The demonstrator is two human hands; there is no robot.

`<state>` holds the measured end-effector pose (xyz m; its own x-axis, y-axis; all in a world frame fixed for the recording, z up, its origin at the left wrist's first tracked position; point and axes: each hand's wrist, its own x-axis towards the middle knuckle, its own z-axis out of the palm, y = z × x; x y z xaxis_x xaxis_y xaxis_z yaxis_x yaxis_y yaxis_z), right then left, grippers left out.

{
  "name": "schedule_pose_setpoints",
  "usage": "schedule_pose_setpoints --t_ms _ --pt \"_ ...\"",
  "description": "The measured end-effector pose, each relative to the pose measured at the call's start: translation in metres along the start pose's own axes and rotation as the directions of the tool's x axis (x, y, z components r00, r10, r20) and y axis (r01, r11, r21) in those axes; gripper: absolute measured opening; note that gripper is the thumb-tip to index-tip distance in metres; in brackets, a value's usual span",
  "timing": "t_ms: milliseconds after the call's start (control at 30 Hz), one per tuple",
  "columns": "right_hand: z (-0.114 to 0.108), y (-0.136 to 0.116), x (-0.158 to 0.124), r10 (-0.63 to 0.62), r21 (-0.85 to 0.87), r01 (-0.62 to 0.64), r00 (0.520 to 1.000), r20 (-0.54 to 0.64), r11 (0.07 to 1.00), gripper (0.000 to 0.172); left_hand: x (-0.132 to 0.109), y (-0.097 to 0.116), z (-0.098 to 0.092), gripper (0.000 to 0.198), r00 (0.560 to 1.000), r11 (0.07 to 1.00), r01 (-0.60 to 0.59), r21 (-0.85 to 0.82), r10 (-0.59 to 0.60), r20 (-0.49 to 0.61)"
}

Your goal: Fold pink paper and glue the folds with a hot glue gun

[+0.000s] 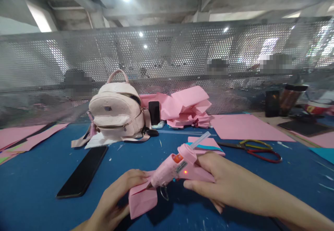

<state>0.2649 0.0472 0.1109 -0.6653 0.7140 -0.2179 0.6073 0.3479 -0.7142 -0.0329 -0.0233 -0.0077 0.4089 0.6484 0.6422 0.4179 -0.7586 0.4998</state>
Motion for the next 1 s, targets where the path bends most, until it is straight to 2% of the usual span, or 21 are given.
schedule_pose_setpoints --t_ms 200,533,1000 --pt "0.001 0.003 0.0 0.048 0.023 -0.049 0.999 0.009 0.999 0.048 -0.005 -0.005 0.002 0.037 1.0 1.0 0.013 0.005 -0.013 0.027" --pt "0.011 0.011 0.004 0.055 0.069 -0.06 0.997 0.061 0.996 0.048 -0.001 0.0 0.001 0.036 0.999 1.0 0.014 -0.024 -0.013 0.041" --pt "0.011 0.004 0.003 0.072 0.048 -0.073 0.997 0.026 0.996 0.046 -0.001 -0.001 0.002 0.036 0.999 0.999 0.005 -0.036 -0.004 0.04"
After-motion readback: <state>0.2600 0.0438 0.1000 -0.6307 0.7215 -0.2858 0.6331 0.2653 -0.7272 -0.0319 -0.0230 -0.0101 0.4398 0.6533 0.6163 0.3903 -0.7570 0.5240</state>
